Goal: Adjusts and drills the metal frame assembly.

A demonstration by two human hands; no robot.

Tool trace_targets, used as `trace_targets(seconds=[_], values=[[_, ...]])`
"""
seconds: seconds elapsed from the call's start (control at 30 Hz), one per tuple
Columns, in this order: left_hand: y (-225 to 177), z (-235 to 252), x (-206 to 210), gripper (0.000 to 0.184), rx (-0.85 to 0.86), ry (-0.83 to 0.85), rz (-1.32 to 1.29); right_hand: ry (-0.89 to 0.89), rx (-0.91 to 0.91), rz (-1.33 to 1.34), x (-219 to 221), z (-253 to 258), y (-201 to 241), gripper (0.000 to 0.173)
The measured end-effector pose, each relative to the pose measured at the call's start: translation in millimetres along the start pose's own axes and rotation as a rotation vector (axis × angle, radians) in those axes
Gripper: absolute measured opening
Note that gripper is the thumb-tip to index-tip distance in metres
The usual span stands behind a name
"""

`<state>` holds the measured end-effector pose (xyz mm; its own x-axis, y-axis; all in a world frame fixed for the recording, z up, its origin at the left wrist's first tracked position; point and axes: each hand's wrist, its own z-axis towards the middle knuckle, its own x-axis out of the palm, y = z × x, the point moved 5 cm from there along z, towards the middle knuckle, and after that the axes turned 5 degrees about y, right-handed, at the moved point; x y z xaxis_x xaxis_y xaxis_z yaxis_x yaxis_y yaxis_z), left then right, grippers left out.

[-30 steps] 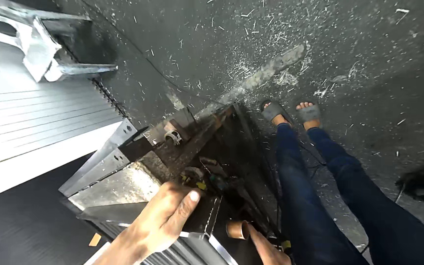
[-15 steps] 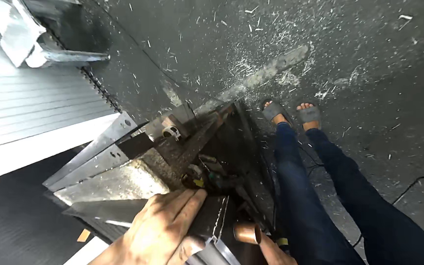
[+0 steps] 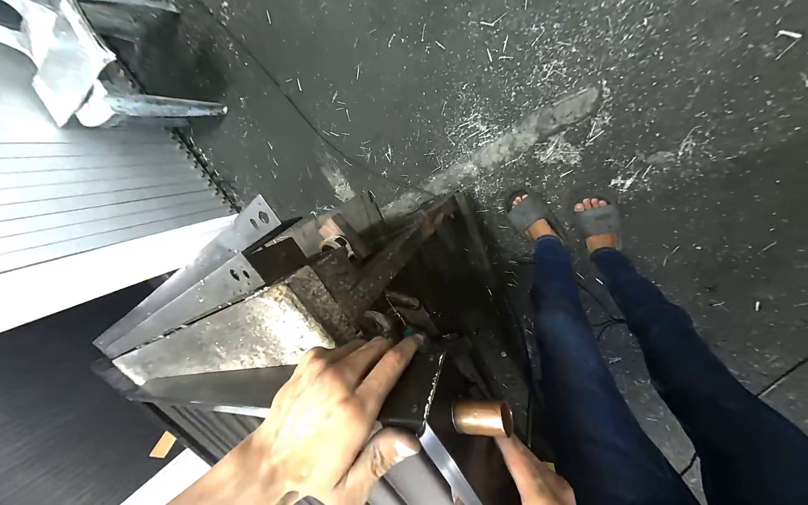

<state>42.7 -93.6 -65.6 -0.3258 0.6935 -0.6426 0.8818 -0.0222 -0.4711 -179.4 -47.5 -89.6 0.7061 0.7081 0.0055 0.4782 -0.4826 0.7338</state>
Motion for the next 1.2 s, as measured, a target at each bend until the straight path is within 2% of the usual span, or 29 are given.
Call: trace_targets(seconds=[0.23, 0.93, 1.2], values=[[1.4, 8.6, -2.5, 0.081, 0.020, 0.119, -0.176, -0.023, -0.031, 0.003, 0.0, -0.8, -2.2, 0.069], [4.3, 6.8, -3.3, 0.080, -0.011, 0.092, -0.283, -0.060, -0.053, -0.026, 0.4, -8.2, -3.6, 0.077], [-2.3, 8.2, -5.6, 0.071, -0.043, 0.111, -0.322, -0.046, -0.066, -0.023, 1.1, -6.4, -3.2, 0.080]])
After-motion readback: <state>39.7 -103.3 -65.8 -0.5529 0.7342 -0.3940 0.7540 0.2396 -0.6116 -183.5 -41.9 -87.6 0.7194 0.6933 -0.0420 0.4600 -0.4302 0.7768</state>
